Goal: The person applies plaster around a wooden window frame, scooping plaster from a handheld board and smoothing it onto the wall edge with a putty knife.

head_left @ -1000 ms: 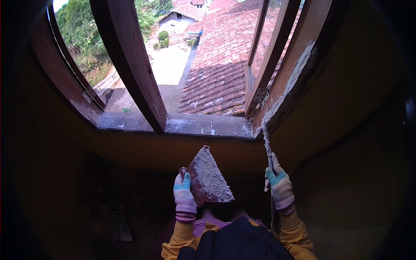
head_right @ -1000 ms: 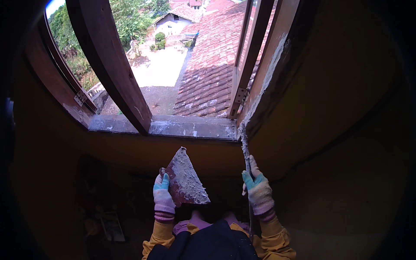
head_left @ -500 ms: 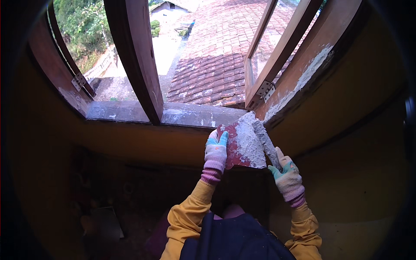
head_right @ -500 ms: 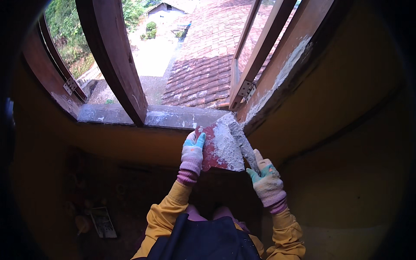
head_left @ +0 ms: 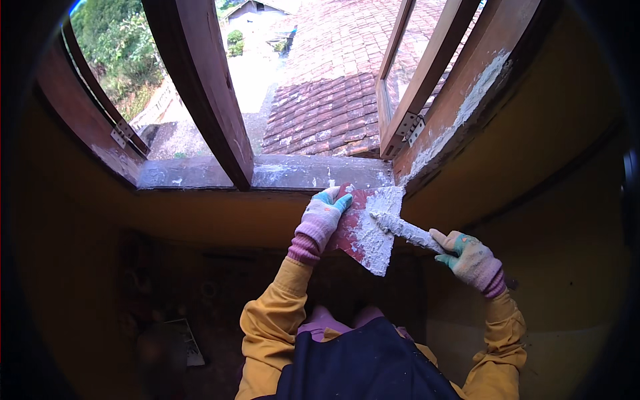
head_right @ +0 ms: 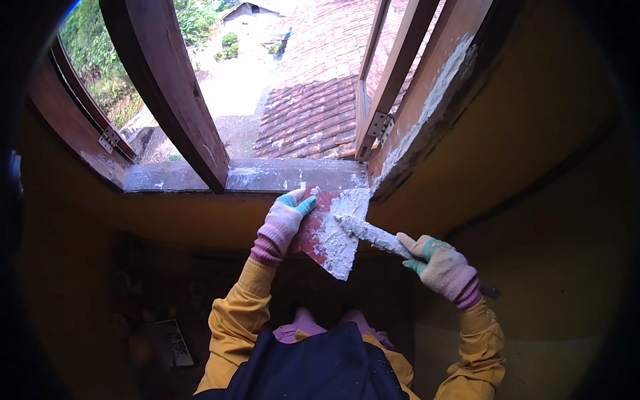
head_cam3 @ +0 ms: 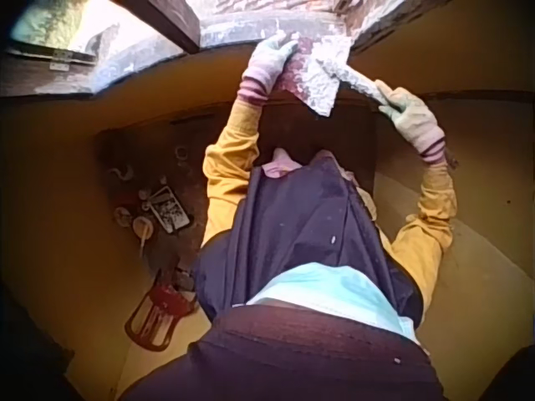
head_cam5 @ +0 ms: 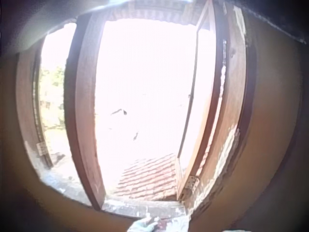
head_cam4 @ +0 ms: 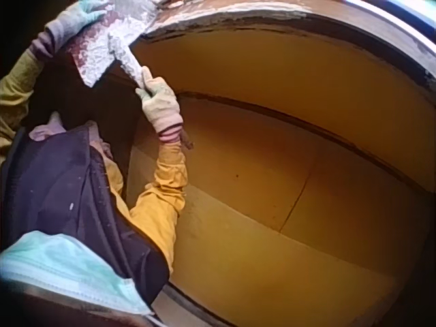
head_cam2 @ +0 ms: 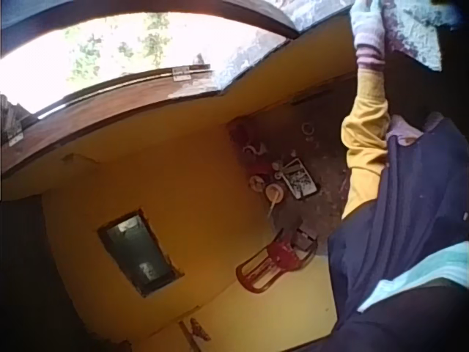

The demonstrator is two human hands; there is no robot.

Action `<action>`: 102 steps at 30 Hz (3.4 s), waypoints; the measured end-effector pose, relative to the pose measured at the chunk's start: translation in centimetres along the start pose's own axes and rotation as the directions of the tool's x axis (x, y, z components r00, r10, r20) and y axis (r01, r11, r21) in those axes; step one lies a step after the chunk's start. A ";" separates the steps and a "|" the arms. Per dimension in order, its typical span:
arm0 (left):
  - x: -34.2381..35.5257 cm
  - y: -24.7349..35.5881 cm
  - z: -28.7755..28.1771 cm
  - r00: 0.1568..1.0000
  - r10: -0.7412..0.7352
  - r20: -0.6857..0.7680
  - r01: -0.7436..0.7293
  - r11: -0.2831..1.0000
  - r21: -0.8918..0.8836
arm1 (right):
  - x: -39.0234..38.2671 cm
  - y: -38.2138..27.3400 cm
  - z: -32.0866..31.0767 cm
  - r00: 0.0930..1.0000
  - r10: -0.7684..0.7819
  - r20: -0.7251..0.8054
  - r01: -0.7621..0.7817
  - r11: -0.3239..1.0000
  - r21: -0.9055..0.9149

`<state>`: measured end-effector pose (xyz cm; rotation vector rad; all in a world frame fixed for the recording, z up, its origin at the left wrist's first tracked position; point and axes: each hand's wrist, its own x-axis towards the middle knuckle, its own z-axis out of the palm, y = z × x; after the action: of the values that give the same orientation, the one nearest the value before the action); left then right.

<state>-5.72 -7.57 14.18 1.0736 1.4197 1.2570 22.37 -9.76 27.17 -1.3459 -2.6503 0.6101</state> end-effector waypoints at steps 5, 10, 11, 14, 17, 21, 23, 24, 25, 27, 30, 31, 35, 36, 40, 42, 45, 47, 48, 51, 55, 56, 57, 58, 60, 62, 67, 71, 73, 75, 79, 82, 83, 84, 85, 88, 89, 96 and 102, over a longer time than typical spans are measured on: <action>0.3 -1.1 -0.4 0.992 -0.039 0.121 0.067 0.970 -0.234 | -0.5 0.8 -0.2 1.000 -0.013 0.012 0.013 0.999 0.035; 0.7 -1.8 -0.5 0.981 -0.080 0.177 0.121 0.964 -0.235 | -0.9 1.0 0.3 1.000 -0.028 0.003 0.027 0.996 0.080; 0.7 -1.9 -0.6 0.981 -0.076 0.181 0.116 0.967 -0.225 | -1.0 0.9 0.5 0.999 -0.033 -0.032 0.036 0.996 0.086; 0.8 -2.1 -0.5 0.985 -0.074 0.155 0.116 0.951 -0.286 | -0.9 0.4 0.7 0.996 -0.019 -0.086 0.028 0.993 0.114; 0.6 -1.6 -0.8 0.985 -0.085 0.149 0.120 0.962 -0.246 | -1.0 0.0 0.5 0.993 -0.015 -0.119 0.025 0.996 0.081; 0.3 -0.9 -1.0 0.985 -0.074 0.153 0.102 0.978 -0.184 | -0.9 -0.6 0.6 0.978 -0.051 -0.200 0.043 0.998 -0.043; -0.1 -0.1 -1.2 0.982 -0.101 0.158 0.141 0.955 -0.262 | -0.9 0.1 1.2 0.971 -0.071 -0.230 0.056 0.996 -0.069; 0.0 -0.2 -1.2 0.983 -0.100 0.156 0.138 0.955 -0.262 | -0.9 0.3 1.4 0.962 -0.092 -0.257 0.069 0.993 -0.096; 0.0 -0.5 -1.2 0.978 -0.112 0.176 0.159 0.945 -0.285 | -0.9 0.3 1.3 0.962 -0.095 -0.257 0.072 0.993 -0.097; -0.2 -0.6 -1.1 0.971 -0.124 0.203 0.183 0.934 -0.306 | -1.1 0.2 1.0 0.949 -0.101 -0.298 0.037 0.976 -0.214; -0.7 -0.4 -1.0 0.963 -0.171 0.209 0.244 0.883 -0.401 | -1.1 0.7 1.3 0.924 -0.190 -0.333 0.088 0.950 -0.299; -0.7 -0.4 -1.1 0.961 -0.173 0.218 0.248 0.888 -0.388 | -1.2 0.7 1.4 0.908 -0.239 -0.344 0.103 0.924 -0.369; -0.9 -0.5 -1.2 0.954 -0.193 0.231 0.278 0.862 -0.424 | -1.4 1.2 1.2 0.919 -0.253 -0.302 0.068 0.857 -0.511; -0.9 -0.5 -1.2 0.954 -0.193 0.230 0.277 0.862 -0.424 | -1.5 1.2 1.2 0.918 -0.260 -0.299 0.057 0.834 -0.549; -1.0 -0.3 -1.0 0.963 -0.195 0.186 0.253 0.892 -0.376 | -1.4 0.6 1.8 0.892 -0.127 -0.434 -0.039 0.934 -0.354; -1.2 -0.5 -1.2 0.972 -0.176 0.153 0.222 0.900 -0.376 | -1.3 0.4 1.6 0.896 -0.156 -0.416 0.014 0.946 -0.324; -1.3 -0.6 -1.2 0.991 -0.112 0.074 0.129 0.950 -0.285 | -1.5 -0.1 1.0 0.909 -0.175 -0.379 0.050 0.947 -0.317; -1.6 -0.2 -1.1 0.994 -0.109 -0.008 0.102 0.949 -0.299 | -1.7 -0.6 0.5 0.919 -0.165 -0.357 0.038 0.940 -0.339; -1.8 0.0 -1.1 0.994 -0.110 -0.009 0.102 0.949 -0.297 | -1.8 -1.0 0.3 0.927 -0.169 -0.336 0.028 0.923 -0.385; -2.1 0.5 -1.0 0.995 -0.065 -0.074 0.043 0.961 -0.274 | -1.5 -1.8 0.3 0.936 -0.184 -0.301 0.016 0.875 -0.484; -2.2 0.5 -0.8 0.995 -0.065 -0.081 0.034 0.941 -0.336 | -1.7 -1.8 0.5 0.949 -0.192 -0.248 0.028 0.838 -0.544; -2.3 0.2 -0.8 0.992 -0.087 -0.096 0.051 0.942 -0.331 | -1.8 -1.7 0.7 0.950 -0.193 -0.247 0.029 0.839 -0.543; -2.3 0.2 -0.8 0.991 -0.089 -0.098 0.052 0.942 -0.330 | -2.0 -1.6 1.0 0.950 -0.187 -0.249 0.027 0.847 -0.532; -2.3 0.1 -0.8 0.991 -0.090 -0.101 0.056 0.952 -0.300 | -2.2 -1.6 1.3 0.951 -0.180 -0.249 0.026 0.854 -0.519; -2.4 0.0 -0.7 0.990 -0.094 -0.103 0.063 0.961 -0.271 | -2.6 -1.7 1.9 0.951 -0.182 -0.251 0.029 0.859 -0.511; -2.4 -0.2 -0.6 0.986 -0.098 -0.132 0.065 0.970 -0.234 | -3.0 -1.6 2.6 0.954 -0.170 -0.245 0.029 0.870 -0.493; -2.5 -0.9 0.1 0.969 -0.065 -0.240 0.046 0.996 -0.081 | -3.8 -1.8 4.5 0.963 -0.105 -0.250 -0.025 0.884 -0.467; -3.3 -0.7 1.3 0.897 0.072 -0.437 0.028 0.975 0.219 | -3.6 -1.5 6.6 0.967 0.049 -0.249 -0.089 0.984 -0.153; -4.0 0.7 1.9 0.894 -0.021 -0.447 0.122 0.973 0.198 | -3.5 -1.8 7.4 0.947 0.065 -0.316 -0.113 0.984 -0.137; -4.2 0.3 2.6 0.852 -0.001 -0.524 0.031 0.998 0.048 | -3.4 -2.3 7.9 0.941 0.142 -0.306 -0.174 0.981 -0.081; -6.1 1.7 4.3 0.813 0.094 -0.574 0.007 0.985 0.171 | -3.0 -3.0 9.3 0.902 0.391 -0.184 -0.373 0.919 0.126; -6.6 1.9 4.6 0.809 0.133 -0.573 -0.062 0.988 0.142 | -2.4 -3.2 10.1 0.889 0.434 -0.147 -0.403 0.894 0.197; -6.6 2.1 4.8 0.803 0.158 -0.575 -0.097 0.986 0.134 | -2.2 -3.0 10.6 0.883 0.446 -0.147 -0.401 0.880 0.255; -6.7 2.2 4.9 0.806 0.159 -0.571 -0.099 0.986 0.135 | -2.0 -2.9 11.0 0.887 0.425 -0.183 -0.365 0.886 0.285; -6.7 2.2 5.1 0.802 0.171 -0.572 -0.102 0.983 0.150 | -1.8 -2.9 11.4 0.884 0.428 -0.186 -0.368 0.884 0.287; -6.8 1.8 5.3 0.784 0.211 -0.583 -0.122 0.974 0.189 | -0.9 -3.9 12.0 0.883 0.409 -0.232 -0.337 0.894 0.294; -6.8 1.6 5.4 0.775 0.236 -0.586 -0.140 0.969 0.205 | -0.7 -4.2 12.3 0.882 0.410 -0.232 -0.338 0.893 0.296; -6.8 1.7 5.4 0.789 0.241 -0.565 -0.154 0.968 0.198 | -1.0 -4.0 14.8 0.886 -0.110 -0.450 -0.160 0.838 -0.521; -6.5 2.0 4.4 0.808 0.237 -0.540 -0.106 0.959 0.264 | -1.2 -5.3 14.0 0.900 -0.073 -0.430 -0.137 0.888 -0.438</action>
<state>-0.11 -12.93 16.57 1.0354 1.9872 1.6761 15.27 -17.77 16.56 -1.4212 -2.4674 -0.3279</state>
